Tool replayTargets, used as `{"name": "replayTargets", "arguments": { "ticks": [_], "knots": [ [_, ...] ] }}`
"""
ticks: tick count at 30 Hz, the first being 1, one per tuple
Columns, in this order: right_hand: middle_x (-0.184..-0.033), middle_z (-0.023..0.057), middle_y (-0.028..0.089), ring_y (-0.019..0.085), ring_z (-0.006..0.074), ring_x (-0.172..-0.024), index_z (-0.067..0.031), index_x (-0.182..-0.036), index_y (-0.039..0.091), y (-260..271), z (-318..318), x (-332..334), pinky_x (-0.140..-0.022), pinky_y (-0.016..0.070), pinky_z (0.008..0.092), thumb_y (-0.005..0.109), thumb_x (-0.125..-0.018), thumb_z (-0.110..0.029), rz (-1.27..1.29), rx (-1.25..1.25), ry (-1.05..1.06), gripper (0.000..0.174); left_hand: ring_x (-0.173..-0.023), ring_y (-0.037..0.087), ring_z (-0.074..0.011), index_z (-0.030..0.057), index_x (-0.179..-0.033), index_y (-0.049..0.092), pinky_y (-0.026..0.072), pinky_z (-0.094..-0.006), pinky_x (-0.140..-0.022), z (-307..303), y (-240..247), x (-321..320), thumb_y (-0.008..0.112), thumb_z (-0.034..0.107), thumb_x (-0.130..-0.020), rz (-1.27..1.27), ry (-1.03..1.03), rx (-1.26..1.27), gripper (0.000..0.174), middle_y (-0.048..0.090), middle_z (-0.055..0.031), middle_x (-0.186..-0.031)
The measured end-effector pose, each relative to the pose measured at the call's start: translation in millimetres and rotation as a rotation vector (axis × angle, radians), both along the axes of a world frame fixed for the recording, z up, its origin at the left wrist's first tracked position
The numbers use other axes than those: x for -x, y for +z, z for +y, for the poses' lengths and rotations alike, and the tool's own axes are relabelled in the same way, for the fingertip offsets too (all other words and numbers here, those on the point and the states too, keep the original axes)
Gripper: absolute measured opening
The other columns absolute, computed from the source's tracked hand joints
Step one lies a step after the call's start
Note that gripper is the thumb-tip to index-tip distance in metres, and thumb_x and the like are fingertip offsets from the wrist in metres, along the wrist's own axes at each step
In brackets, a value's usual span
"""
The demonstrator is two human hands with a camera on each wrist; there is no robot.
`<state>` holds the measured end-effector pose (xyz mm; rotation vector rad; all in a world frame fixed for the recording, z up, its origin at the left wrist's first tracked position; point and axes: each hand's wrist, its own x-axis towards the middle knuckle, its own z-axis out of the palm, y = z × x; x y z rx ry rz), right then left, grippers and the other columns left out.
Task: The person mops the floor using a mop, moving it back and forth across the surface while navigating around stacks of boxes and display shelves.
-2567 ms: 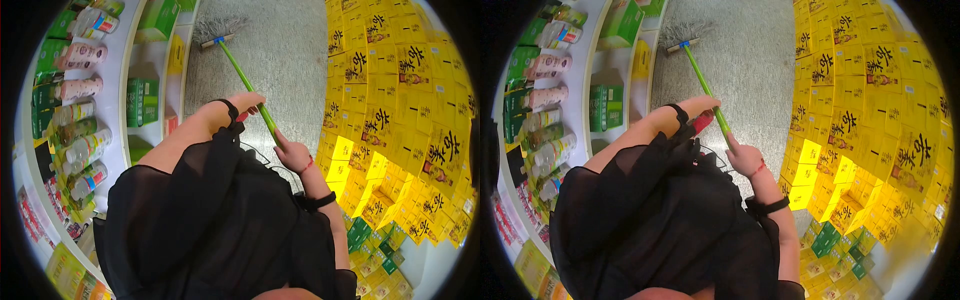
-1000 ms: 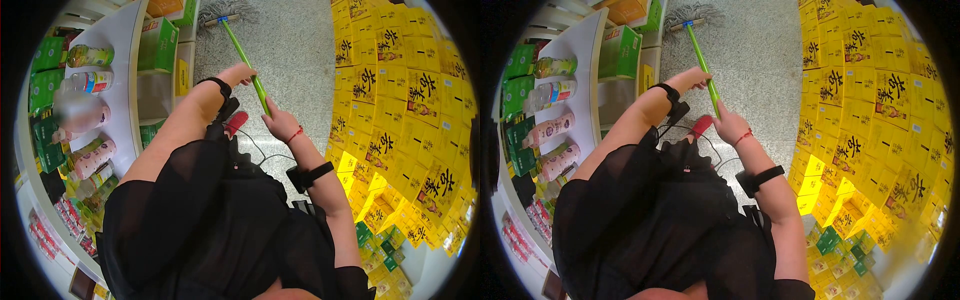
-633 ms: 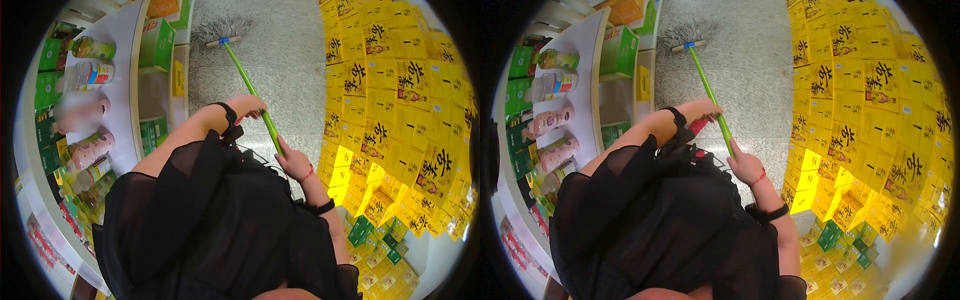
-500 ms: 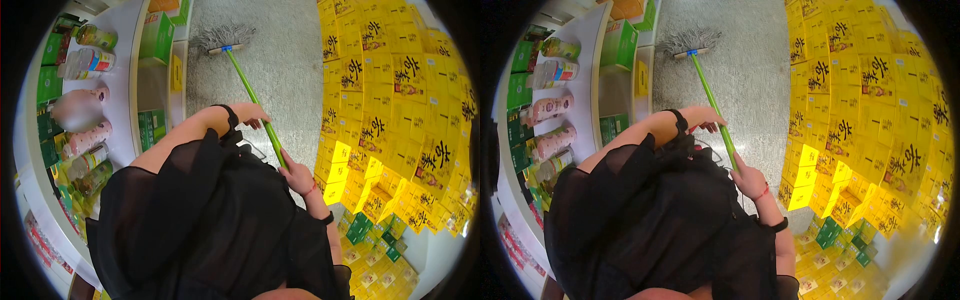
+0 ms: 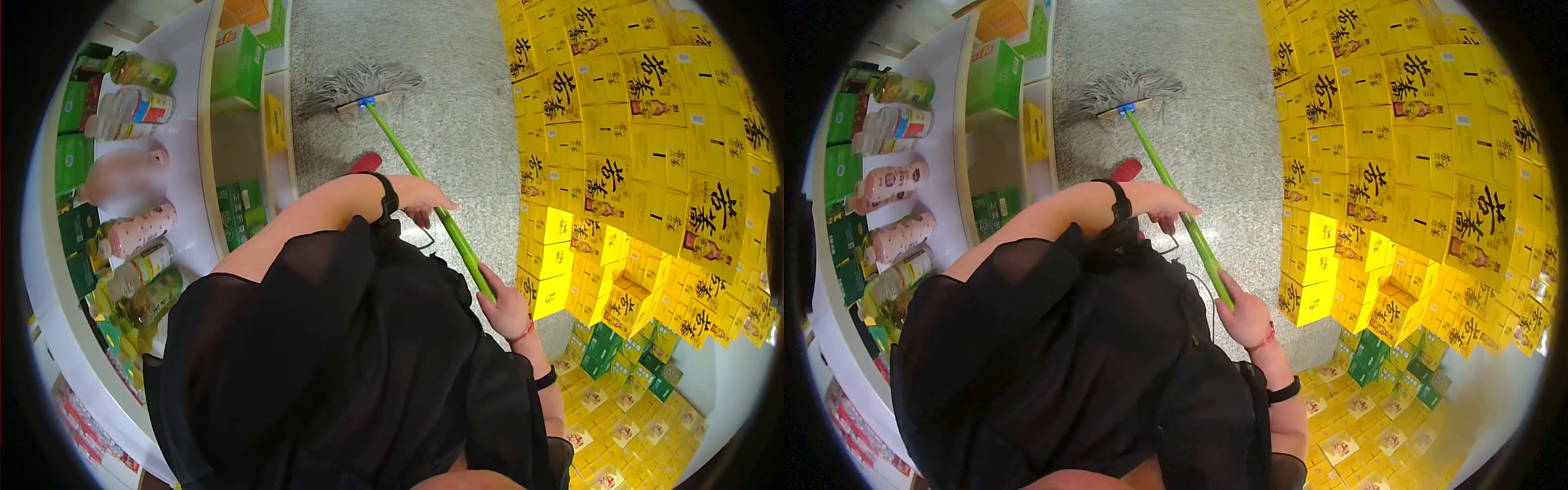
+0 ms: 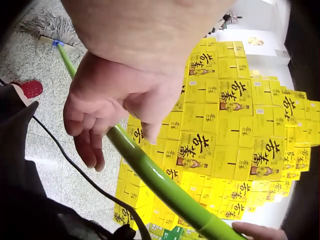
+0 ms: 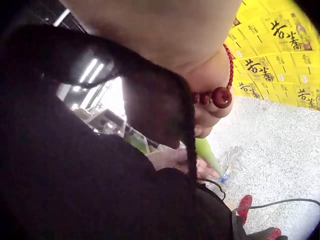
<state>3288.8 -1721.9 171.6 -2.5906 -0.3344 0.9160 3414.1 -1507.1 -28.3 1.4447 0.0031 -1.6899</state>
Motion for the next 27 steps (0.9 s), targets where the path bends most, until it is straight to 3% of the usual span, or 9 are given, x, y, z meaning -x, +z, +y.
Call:
{"name": "replayTargets", "arguments": {
  "ticks": [2,4,6,8,12,15,19,21,27],
  "knots": [
    [-0.068,0.0182,0.060,0.059,0.0363,-0.064,-0.0186,-0.129,0.040,-11.0,10.2,-20.3,-0.059,0.0470,0.0432,0.056,-0.079,-0.025,-0.029,-0.007,0.013,0.053,-0.071,0.064,-0.0227,0.0049,-0.112,0.053,0.0425,-0.0326,-0.056,14.3,-7.7,-15.0,0.048,0.058,-0.079,-0.004,0.130,-0.013,0.063,0.062,-0.0190,-0.091],
    [-0.067,0.0185,0.060,0.059,0.0368,-0.063,-0.0194,-0.131,0.037,-24.8,28.2,-47.6,-0.060,0.0470,0.0440,0.055,-0.079,-0.026,0.020,0.087,0.049,0.055,-0.070,0.066,-0.0239,-0.0117,-0.106,0.048,0.0409,-0.0316,-0.049,29.6,-19.9,-37.9,0.051,0.059,-0.077,-0.124,0.190,-0.020,0.076,0.065,-0.0184,-0.080],
    [-0.066,0.0197,0.059,0.059,0.0380,-0.064,-0.0189,-0.132,0.034,-47.9,48.3,-84.3,-0.060,0.0467,0.0462,0.053,-0.080,-0.028,0.030,0.071,0.059,0.056,-0.063,0.065,-0.0226,-0.0094,-0.099,0.053,0.0414,-0.0313,-0.044,43.6,-38.3,-68.8,0.051,0.056,-0.078,-0.183,0.212,-0.062,0.069,0.064,-0.0164,-0.074],
    [-0.068,0.0206,0.059,0.059,0.0388,-0.065,-0.0172,-0.133,0.032,-65.9,74.2,-131.0,-0.061,0.0462,0.0482,0.051,-0.080,-0.030,0.067,0.059,0.082,0.057,-0.056,0.063,-0.0219,-0.0058,-0.090,0.058,0.0435,-0.0326,-0.041,59.6,-47.8,-107.3,0.054,0.051,-0.079,-0.282,0.379,-0.205,0.058,0.063,-0.0150,-0.069],
    [-0.069,0.0211,0.060,0.059,0.0391,-0.065,-0.0155,-0.133,0.031,-91.1,144.8,-235.5,-0.061,0.0461,0.0488,0.050,-0.081,-0.031,0.035,-0.035,0.104,0.058,-0.049,0.059,-0.0233,-0.0032,-0.087,0.060,0.0485,-0.0341,-0.041,121.0,-98.9,-200.4,0.053,0.040,-0.083,-0.308,0.659,-0.296,0.044,0.060,-0.0153,-0.068],
    [-0.071,0.0209,0.060,0.059,0.0391,-0.066,-0.0149,-0.133,0.030,-94.3,204.3,-321.2,-0.062,0.0465,0.0480,0.050,-0.081,-0.031,0.015,-0.026,0.166,0.058,-0.046,0.056,-0.0225,-0.0031,-0.088,0.059,0.0482,-0.0330,-0.041,171.7,-101.8,-273.3,0.054,0.038,-0.083,-0.356,0.864,-0.321,0.041,0.058,-0.0137,-0.066],
    [-0.081,0.0238,0.061,0.059,0.0400,-0.076,-0.0141,-0.133,0.033,-117.1,246.4,-402.3,-0.069,0.0464,0.0462,0.050,-0.082,-0.035,0.009,-0.062,0.116,0.057,-0.047,0.057,-0.0218,-0.0026,-0.090,0.059,0.0475,-0.0312,-0.042,216.6,-55.8,-341.1,0.054,0.037,-0.083,-0.326,0.895,-0.375,0.041,0.059,-0.0135,-0.067],
    [-0.088,0.0241,0.061,0.059,0.0388,-0.083,-0.0148,-0.134,0.032,-122.7,252.0,-425.5,-0.074,0.0458,0.0444,0.049,-0.083,-0.035,0.040,-0.055,0.070,0.057,-0.052,0.057,-0.0155,0.0055,-0.092,0.061,0.0312,-0.0290,-0.038,228.2,-67.1,-364.2,0.051,0.045,-0.083,-0.337,0.789,-0.389,0.042,0.061,-0.0074,-0.068],
    [-0.087,0.0217,0.061,0.059,0.0380,-0.080,-0.0164,-0.133,0.032,-128.3,221.7,-437.3,-0.071,0.0459,0.0465,0.047,-0.084,-0.031,0.024,-0.041,0.071,0.053,-0.049,0.056,-0.0149,0.0054,-0.097,0.059,0.0315,-0.0294,-0.036,209.1,-61.6,-376.4,0.051,0.044,-0.084,-0.278,0.688,-0.375,0.041,0.062,-0.0082,-0.072]
  ]
}}
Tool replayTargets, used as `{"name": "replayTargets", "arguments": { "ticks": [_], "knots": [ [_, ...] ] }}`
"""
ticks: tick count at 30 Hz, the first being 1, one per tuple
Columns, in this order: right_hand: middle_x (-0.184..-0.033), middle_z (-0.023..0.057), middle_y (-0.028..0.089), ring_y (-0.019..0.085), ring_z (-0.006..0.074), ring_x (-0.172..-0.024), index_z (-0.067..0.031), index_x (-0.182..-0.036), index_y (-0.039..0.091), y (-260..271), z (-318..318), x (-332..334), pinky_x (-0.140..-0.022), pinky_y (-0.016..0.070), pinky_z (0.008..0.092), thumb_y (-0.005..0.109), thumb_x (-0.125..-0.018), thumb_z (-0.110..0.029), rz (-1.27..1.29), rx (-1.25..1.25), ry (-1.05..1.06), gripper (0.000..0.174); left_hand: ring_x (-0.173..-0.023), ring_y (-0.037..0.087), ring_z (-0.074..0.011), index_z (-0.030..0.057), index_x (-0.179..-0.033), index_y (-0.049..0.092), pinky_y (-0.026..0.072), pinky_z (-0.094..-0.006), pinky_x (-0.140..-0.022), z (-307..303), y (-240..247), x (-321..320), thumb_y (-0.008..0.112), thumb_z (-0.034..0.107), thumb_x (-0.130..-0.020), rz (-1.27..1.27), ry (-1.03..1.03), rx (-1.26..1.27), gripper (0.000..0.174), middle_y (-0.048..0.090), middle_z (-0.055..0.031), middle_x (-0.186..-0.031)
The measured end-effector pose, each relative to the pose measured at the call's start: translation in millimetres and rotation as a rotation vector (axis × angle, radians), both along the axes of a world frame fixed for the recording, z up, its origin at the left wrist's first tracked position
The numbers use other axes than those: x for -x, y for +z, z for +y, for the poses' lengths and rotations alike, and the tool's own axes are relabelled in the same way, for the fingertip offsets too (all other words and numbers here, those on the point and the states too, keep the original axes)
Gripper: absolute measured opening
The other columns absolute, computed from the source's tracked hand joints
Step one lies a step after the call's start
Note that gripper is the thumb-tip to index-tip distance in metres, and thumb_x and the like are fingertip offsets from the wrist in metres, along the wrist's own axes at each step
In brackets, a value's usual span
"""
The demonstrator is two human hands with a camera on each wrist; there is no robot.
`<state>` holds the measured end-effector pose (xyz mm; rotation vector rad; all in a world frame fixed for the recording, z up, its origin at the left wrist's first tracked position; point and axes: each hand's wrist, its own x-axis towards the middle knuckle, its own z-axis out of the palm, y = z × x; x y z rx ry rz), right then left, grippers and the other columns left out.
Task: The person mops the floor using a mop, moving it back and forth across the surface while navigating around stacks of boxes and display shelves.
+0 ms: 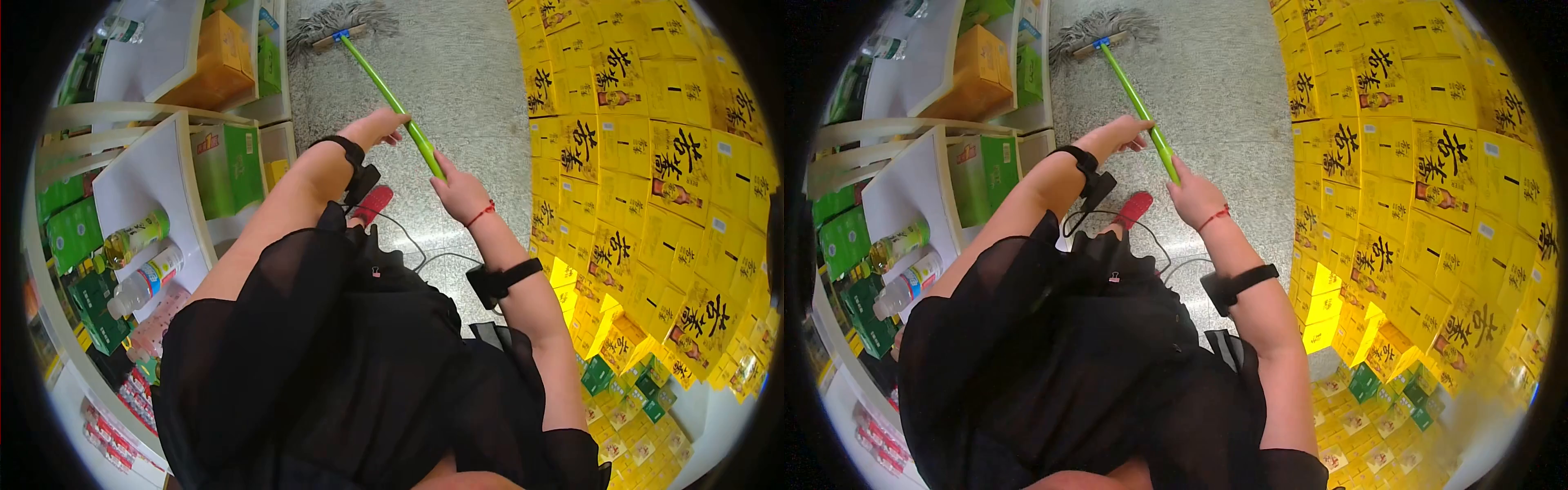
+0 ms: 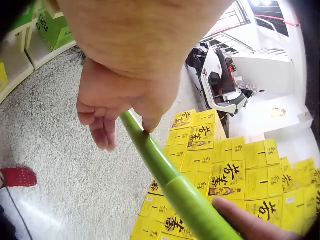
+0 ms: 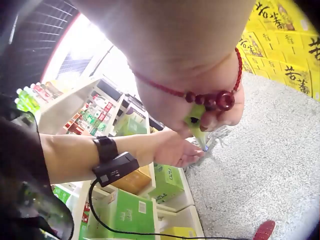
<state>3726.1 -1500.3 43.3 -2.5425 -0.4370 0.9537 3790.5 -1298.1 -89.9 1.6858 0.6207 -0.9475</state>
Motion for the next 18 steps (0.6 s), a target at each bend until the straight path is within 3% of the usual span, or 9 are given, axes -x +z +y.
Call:
{"name": "replayTargets", "arguments": {
  "ticks": [3,5,6,10,13,18],
  "knots": [
    [-0.084,0.0216,0.061,0.059,0.0383,-0.077,-0.0176,-0.134,0.031,11.3,-28.5,18.1,-0.069,0.0460,0.0466,0.046,-0.085,-0.031,-0.015,0.033,0.002,0.052,-0.050,0.057,-0.0141,0.0057,-0.094,0.061,0.0314,-0.0281,-0.035,-25.0,3.6,12.7,0.052,0.043,-0.083,-0.001,-0.020,0.044,0.040,0.063,-0.0077,-0.072],
    [-0.082,0.0214,0.061,0.059,0.0384,-0.076,-0.0181,-0.134,0.031,18.5,-52.3,40.9,-0.068,0.0459,0.0469,0.046,-0.085,-0.031,-0.030,0.038,-0.008,0.052,-0.049,0.059,-0.0168,0.0056,-0.086,0.062,0.0431,-0.0324,-0.043,-48.5,-7.0,23.4,0.054,0.042,-0.081,-0.035,-0.126,0.067,0.037,0.062,-0.0096,-0.067],
    [-0.080,0.0211,0.061,0.059,0.0386,-0.073,-0.0185,-0.134,0.030,23.3,-67.0,56.7,-0.067,0.0456,0.0472,0.046,-0.085,-0.030,-0.022,0.050,-0.014,0.053,-0.048,0.060,-0.0176,0.0036,-0.079,0.064,0.0465,-0.0328,-0.044,-63.5,-19.7,34.0,0.056,0.041,-0.079,-0.075,-0.085,0.122,0.039,0.062,-0.0100,-0.063],
    [-0.075,0.0213,0.060,0.058,0.0389,-0.070,-0.0190,-0.135,0.029,50.0,-124.3,135.0,-0.063,0.0448,0.0472,0.047,-0.085,-0.029,0.013,0.031,-0.055,0.054,-0.049,0.061,-0.0196,0.0009,-0.075,0.065,0.0486,-0.0313,-0.046,-115.0,15.8,87.8,0.057,0.043,-0.078,-0.088,-0.483,0.083,0.043,0.063,-0.0119,-0.063],
    [-0.074,0.0217,0.059,0.058,0.0390,-0.069,-0.0194,-0.135,0.029,75.5,-158.9,201.1,-0.062,0.0445,0.0464,0.049,-0.084,-0.029,0.043,0.031,-0.145,0.055,-0.059,0.064,-0.0162,0.0069,-0.088,0.066,0.0440,-0.0314,-0.046,-162.0,22.9,135.8,0.052,0.051,-0.079,-0.007,-0.636,0.084,0.047,0.066,-0.0068,-0.070],
    [-0.075,0.0226,0.059,0.058,0.0394,-0.070,-0.0229,-0.136,0.029,112.9,-200.5,304.6,-0.062,0.0449,0.0455,0.051,-0.083,-0.028,0.140,0.106,-0.335,0.057,-0.075,0.066,-0.0222,0.0068,-0.105,0.061,0.0478,-0.0395,-0.065,-232.9,41.8,215.9,0.048,0.053,-0.081,0.055,-0.938,0.203,0.054,0.067,-0.0133,-0.085]
  ]
}}
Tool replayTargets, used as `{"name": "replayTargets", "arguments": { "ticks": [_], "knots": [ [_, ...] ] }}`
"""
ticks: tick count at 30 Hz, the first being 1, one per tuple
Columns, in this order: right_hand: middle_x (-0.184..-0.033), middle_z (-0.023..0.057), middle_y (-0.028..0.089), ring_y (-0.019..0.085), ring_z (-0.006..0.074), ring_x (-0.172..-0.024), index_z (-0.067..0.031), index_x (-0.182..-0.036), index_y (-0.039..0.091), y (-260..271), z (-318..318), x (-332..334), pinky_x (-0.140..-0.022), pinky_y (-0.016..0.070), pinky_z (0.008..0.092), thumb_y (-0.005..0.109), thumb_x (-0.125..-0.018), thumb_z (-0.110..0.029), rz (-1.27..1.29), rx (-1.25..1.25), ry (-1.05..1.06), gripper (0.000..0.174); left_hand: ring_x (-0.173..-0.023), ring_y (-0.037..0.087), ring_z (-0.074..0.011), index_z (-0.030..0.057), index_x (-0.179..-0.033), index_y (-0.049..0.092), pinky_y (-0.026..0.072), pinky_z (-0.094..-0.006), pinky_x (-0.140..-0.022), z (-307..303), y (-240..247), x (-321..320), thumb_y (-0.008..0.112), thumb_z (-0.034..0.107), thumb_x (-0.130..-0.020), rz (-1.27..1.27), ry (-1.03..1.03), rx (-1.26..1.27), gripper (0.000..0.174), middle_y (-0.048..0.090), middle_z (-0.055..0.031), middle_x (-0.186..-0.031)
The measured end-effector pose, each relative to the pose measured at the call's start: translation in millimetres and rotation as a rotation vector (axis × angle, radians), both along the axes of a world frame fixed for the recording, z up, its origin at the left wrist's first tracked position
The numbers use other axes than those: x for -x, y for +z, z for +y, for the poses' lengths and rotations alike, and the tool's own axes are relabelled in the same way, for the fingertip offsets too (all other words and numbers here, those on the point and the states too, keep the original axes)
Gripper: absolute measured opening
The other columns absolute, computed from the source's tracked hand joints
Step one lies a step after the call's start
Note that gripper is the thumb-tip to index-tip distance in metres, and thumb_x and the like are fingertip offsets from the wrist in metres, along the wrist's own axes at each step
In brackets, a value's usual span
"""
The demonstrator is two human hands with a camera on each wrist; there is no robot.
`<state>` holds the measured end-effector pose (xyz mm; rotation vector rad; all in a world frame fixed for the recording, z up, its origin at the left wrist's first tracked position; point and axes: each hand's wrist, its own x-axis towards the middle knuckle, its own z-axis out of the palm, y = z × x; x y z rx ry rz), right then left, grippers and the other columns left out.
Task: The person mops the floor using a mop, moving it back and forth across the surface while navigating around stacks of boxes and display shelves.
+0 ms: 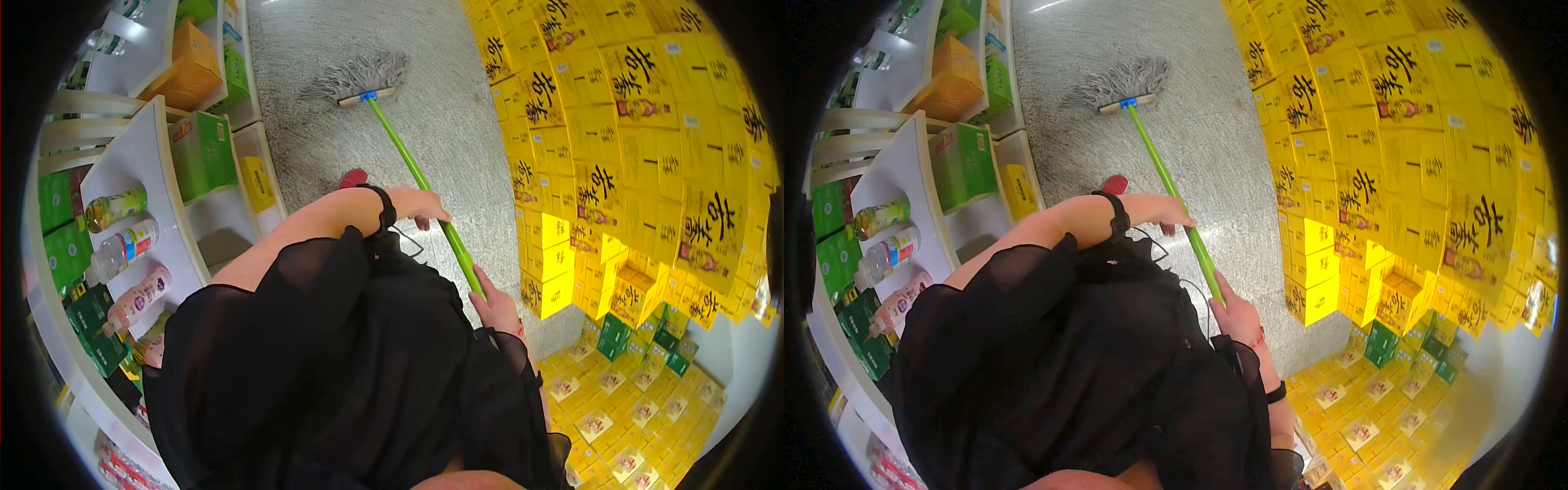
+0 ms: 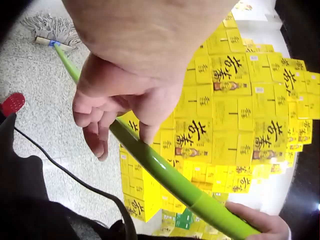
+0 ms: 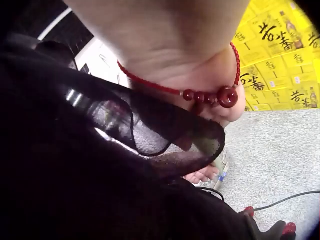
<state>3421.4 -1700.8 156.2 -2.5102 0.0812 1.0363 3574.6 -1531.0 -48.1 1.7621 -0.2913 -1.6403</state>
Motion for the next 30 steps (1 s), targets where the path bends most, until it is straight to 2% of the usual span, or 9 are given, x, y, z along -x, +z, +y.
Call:
{"name": "replayTargets", "arguments": {
  "ticks": [4,7,11,13,18,20,22,26,30],
  "knots": [
    [-0.078,0.0228,0.060,0.059,0.0402,-0.072,-0.0278,-0.137,0.026,11.2,-30.9,69.1,-0.064,0.0455,0.0458,0.052,-0.082,-0.031,0.122,0.080,-0.084,0.061,-0.084,0.065,-0.0254,0.0061,-0.122,0.048,0.0455,-0.0405,-0.072,-44.2,6.9,43.9,0.046,0.056,-0.082,0.103,-0.225,0.033,0.064,0.065,-0.0171,-0.094],
    [-0.079,0.0229,0.061,0.059,0.0412,-0.072,-0.0287,-0.138,0.022,8.2,-47.5,100.0,-0.066,0.0454,0.0474,0.052,-0.081,-0.035,0.166,0.096,-0.088,0.064,-0.084,0.065,-0.0268,0.0029,-0.124,0.044,0.0452,-0.0411,-0.073,-63.0,5.7,59.7,0.045,0.057,-0.082,0.143,-0.298,0.018,0.069,0.064,-0.0193,-0.093],
    [-0.076,0.0231,0.060,0.059,0.0409,-0.071,-0.0280,-0.137,0.023,0.4,-50.6,96.1,-0.065,0.0459,0.0479,0.052,-0.081,-0.033,0.104,0.065,-0.093,0.064,-0.082,0.065,-0.0279,-0.0034,-0.121,0.045,0.0456,-0.0414,-0.070,-63.8,10.2,54.0,0.045,0.057,-0.081,0.072,-0.267,0.030,0.072,0.065,-0.0205,-0.090],
    [-0.074,0.0228,0.060,0.059,0.0405,-0.070,-0.0272,-0.137,0.024,3.4,-37.1,77.0,-0.064,0.0460,0.0480,0.052,-0.081,-0.033,0.065,0.066,-0.069,0.063,-0.069,0.066,-0.0264,-0.0128,-0.106,0.050,0.0502,-0.0400,-0.063,-57.9,3.9,40.3,0.047,0.052,-0.082,0.086,-0.109,0.025,0.069,0.064,-0.0220,-0.084],
    [-0.069,0.0222,0.059,0.058,0.0387,-0.067,-0.0221,-0.134,0.032,-23.5,-15.6,-32.7,-0.063,0.0461,0.0476,0.052,-0.081,-0.031,-0.128,0.033,-0.021,0.058,-0.056,0.064,-0.0252,-0.0105,-0.087,0.059,0.0512,-0.0347,-0.048,-32.9,-20.4,-46.4,0.050,0.050,-0.081,-0.078,0.109,0.081,0.061,0.061,-0.0183,-0.064],
    [-0.071,0.0227,0.059,0.058,0.0395,-0.068,-0.0193,-0.134,0.031,-38.4,0.6,-97.6,-0.064,0.0457,0.0484,0.049,-0.082,-0.032,-0.122,0.048,-0.007,0.057,-0.048,0.060,-0.0233,-0.0053,-0.079,0.061,0.0494,-0.0334,-0.044,-24.8,-46.2,-94.1,0.051,0.049,-0.080,-0.171,0.397,0.045,0.055,0.058,-0.0149,-0.057],
    [-0.073,0.0228,0.060,0.058,0.0407,-0.070,-0.0177,-0.135,0.028,-60.8,14.2,-162.8,-0.065,0.0450,0.0498,0.046,-0.083,-0.034,-0.127,0.046,0.028,0.058,-0.045,0.058,-0.0217,-0.0024,-0.079,0.062,0.0490,-0.0328,-0.043,-19.2,-78.6,-149.6,0.053,0.046,-0.080,-0.220,0.543,-0.067,0.049,0.059,-0.0135,-0.058],
    [-0.086,0.0253,0.060,0.058,0.0418,-0.080,-0.0175,-0.135,0.028,-107.5,36.5,-282.3,-0.073,0.0442,0.0489,0.046,-0.083,-0.036,-0.198,-0.122,-0.047,0.058,-0.048,0.059,-0.0205,-0.0027,-0.086,0.061,0.0487,-0.0314,-0.044,16.3,-51.9,-254.7,0.054,0.037,-0.083,-0.232,0.721,-0.056,0.041,0.059,-0.0120,-0.060],
    [-0.091,0.0259,0.060,0.057,0.0411,-0.085,-0.0162,-0.135,0.028,-116.7,52.3,-365.7,-0.076,0.0442,0.0474,0.045,-0.083,-0.036,-0.194,-0.080,-0.056,0.058,-0.049,0.058,-0.0211,-0.0015,-0.094,0.059,0.0473,-0.0322,-0.043,28.5,-36.5,-322.9,0.055,0.037,-0.082,-0.155,0.778,-0.074,0.040,0.059,-0.0104,-0.064]
  ]
}}
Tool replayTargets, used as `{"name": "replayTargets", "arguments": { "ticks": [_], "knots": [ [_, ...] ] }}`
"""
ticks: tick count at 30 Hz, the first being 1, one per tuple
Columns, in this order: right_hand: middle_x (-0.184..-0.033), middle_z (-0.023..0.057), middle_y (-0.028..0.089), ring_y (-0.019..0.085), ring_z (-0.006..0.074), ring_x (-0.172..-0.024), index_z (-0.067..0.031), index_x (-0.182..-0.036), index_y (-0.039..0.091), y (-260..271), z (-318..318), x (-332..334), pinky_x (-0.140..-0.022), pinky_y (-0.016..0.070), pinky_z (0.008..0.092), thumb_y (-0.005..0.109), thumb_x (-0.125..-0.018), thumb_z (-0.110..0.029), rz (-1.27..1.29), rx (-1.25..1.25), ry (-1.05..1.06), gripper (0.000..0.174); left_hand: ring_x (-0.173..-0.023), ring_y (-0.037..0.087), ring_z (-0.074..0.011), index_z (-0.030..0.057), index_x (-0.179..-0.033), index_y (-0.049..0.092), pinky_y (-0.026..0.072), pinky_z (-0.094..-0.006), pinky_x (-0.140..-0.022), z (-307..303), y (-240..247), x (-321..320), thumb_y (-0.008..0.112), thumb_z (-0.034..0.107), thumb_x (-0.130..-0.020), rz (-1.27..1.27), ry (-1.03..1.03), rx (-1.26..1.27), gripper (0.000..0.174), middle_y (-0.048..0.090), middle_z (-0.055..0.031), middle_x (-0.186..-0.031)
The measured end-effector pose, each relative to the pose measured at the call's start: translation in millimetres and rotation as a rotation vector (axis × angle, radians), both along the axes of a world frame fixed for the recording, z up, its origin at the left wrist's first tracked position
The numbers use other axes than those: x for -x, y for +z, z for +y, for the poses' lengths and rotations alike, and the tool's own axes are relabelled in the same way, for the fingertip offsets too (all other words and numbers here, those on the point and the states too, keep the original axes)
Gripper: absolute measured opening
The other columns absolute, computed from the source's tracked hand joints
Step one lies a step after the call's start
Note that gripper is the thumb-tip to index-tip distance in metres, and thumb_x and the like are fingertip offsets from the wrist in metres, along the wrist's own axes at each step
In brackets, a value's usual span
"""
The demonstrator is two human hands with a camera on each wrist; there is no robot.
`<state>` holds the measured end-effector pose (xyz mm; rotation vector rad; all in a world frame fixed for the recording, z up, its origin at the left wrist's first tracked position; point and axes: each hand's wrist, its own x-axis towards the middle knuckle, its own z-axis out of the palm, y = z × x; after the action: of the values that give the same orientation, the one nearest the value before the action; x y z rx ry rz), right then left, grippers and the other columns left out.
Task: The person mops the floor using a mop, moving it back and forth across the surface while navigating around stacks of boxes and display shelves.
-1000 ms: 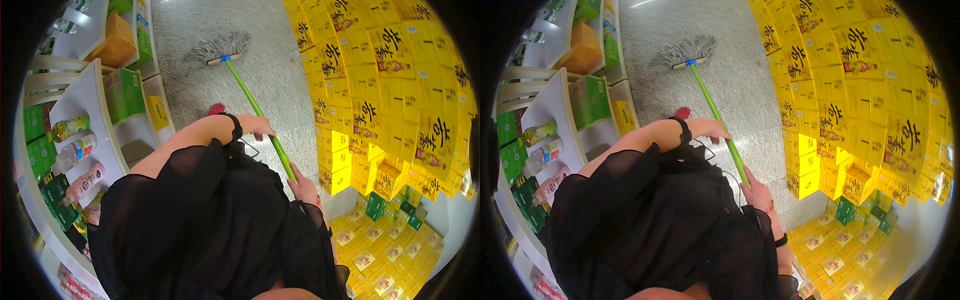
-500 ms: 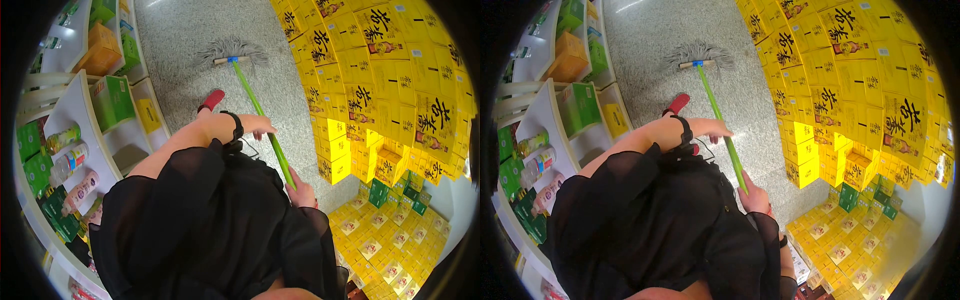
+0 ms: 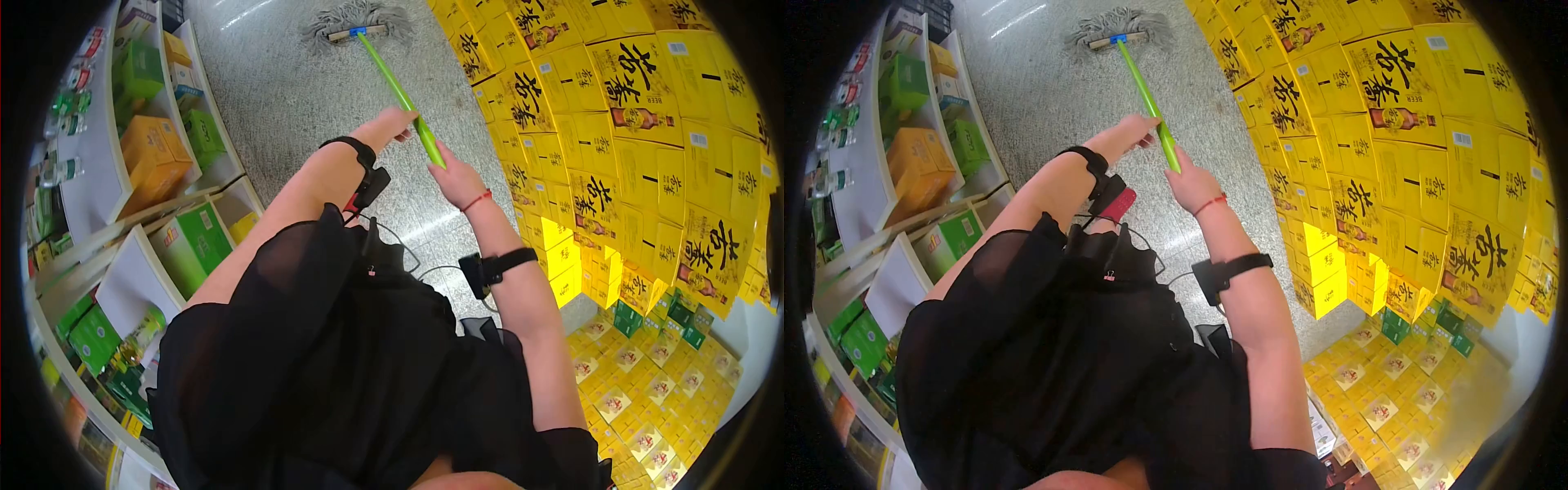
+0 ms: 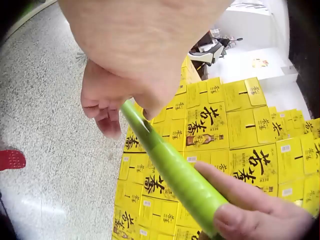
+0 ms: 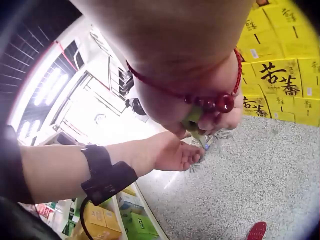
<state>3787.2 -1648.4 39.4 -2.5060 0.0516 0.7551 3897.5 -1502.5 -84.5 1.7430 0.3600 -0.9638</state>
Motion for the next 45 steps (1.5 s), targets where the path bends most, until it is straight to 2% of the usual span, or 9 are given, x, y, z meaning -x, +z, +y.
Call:
{"name": "replayTargets", "arguments": {
  "ticks": [6,11,16,22,24,30,41,43,45],
  "knots": [
    [-0.105,0.0243,0.057,0.056,0.0382,-0.095,-0.0163,-0.136,0.028,5.6,-8.2,-23.9,-0.083,0.0431,0.0407,0.047,-0.084,-0.034,0.101,0.014,-0.011,0.058,-0.045,0.055,-0.0147,0.0061,-0.092,0.059,0.0313,-0.0288,-0.036,-11.2,-7.0,-20.0,0.052,0.046,-0.082,0.129,0.056,0.080,0.041,0.060,-0.0058,-0.066],
    [-0.088,0.0258,0.060,0.058,0.0399,-0.082,-0.0172,-0.137,0.025,12.6,-37.8,26.4,-0.075,0.0448,0.0455,0.045,-0.084,-0.035,0.064,-0.009,0.007,0.059,-0.042,0.052,-0.0136,0.0059,-0.084,0.059,0.0283,-0.0264,-0.032,-35.3,5.4,10.2,0.055,0.042,-0.082,0.058,0.008,0.065,0.036,0.060,-0.0067,-0.066],
    [-0.082,0.0250,0.060,0.058,0.0401,-0.079,-0.0184,-0.137,0.026,54.7,-73.1,110.8,-0.072,0.0449,0.0455,0.046,-0.084,-0.033,0.125,0.031,-0.014,0.058,-0.043,0.052,-0.0181,-0.0021,-0.078,0.060,0.0417,-0.0307,-0.040,-72.9,8.9,70.9,0.057,0.033,-0.082,0.103,-0.075,0.044,0.035,0.057,-0.0097,-0.060],
    [-0.077,0.0227,0.060,0.058,0.0391,-0.074,-0.0193,-0.135,0.030,107.1,-123.7,255.2,-0.068,0.0452,0.0451,0.048,-0.084,-0.032,0.126,0.046,-0.030,0.056,-0.050,0.058,-0.0153,0.0069,-0.085,0.064,0.0383,-0.0272,-0.042,-115.0,23.3,192.7,0.053,0.044,-0.080,0.176,-0.546,0.166,0.039,0.060,-0.0090,-0.063],
    [-0.078,0.0219,0.060,0.059,0.0378,-0.074,-0.0194,-0.134,0.032,123.3,-141.8,305.0,-0.067,0.0458,0.0443,0.050,-0.083,-0.030,0.139,0.054,-0.080,0.055,-0.060,0.061,-0.0144,0.0121,-0.100,0.061,0.0380,-0.0264,-0.045,-136.0,26.4,225.7,0.050,0.050,-0.080,0.338,-0.785,0.220,0.044,0.064,-0.0111,-0.075],
    [-0.077,0.0200,0.061,0.059,0.0361,-0.072,-0.0193,-0.131,0.038,169.4,-163.2,398.4,-0.065,0.0466,0.0431,0.054,-0.081,-0.026,0.185,0.147,-0.171,0.053,-0.078,0.062,-0.0209,0.0019,-0.121,0.039,0.0386,-0.0271,-0.052,-191.4,35.1,295.1,0.050,0.056,-0.080,0.703,-1.125,0.290,0.069,0.062,-0.0216,-0.097],
    [-0.066,0.0188,0.058,0.058,0.0363,-0.062,-0.0161,-0.130,0.039,125.7,-159.5,318.8,-0.057,0.0460,0.0448,0.054,-0.081,-0.023,0.024,0.098,-0.090,0.051,-0.081,0.062,-0.0237,0.0077,-0.120,0.045,0.0388,-0.0309,-0.056,-177.4,15.8,222.3,0.045,0.054,-0.083,0.557,-0.859,0.213,0.059,0.062,-0.0201,-0.095],
    [-0.087,0.0213,0.061,0.059,0.0393,-0.074,-0.0155,-0.130,0.038,105.9,-159.6,273.9,-0.064,0.0468,0.0458,0.055,-0.080,-0.020,0.035,0.073,-0.093,0.052,-0.073,0.062,-0.0221,0.0085,-0.110,0.053,0.0371,-0.0273,-0.051,-164.4,8.8,184.7,0.047,0.049,-0.083,0.468,-0.784,0.245,0.049,0.063,-0.0182,-0.087],
    [-0.084,0.0223,0.061,0.058,0.0403,-0.073,-0.0158,-0.130,0.038,88.9,-156.0,215.7,-0.065,0.0464,0.0476,0.053,-0.081,-0.022,-0.010,0.052,-0.089,0.052,-0.061,0.062,-0.0186,0.0079,-0.098,0.060,0.0351,-0.0258,-0.044,-153.8,4.5,135.9,0.049,0.044,-0.082,0.245,-0.609,0.313,0.041,0.064,-0.0133,-0.077]
  ]
}}
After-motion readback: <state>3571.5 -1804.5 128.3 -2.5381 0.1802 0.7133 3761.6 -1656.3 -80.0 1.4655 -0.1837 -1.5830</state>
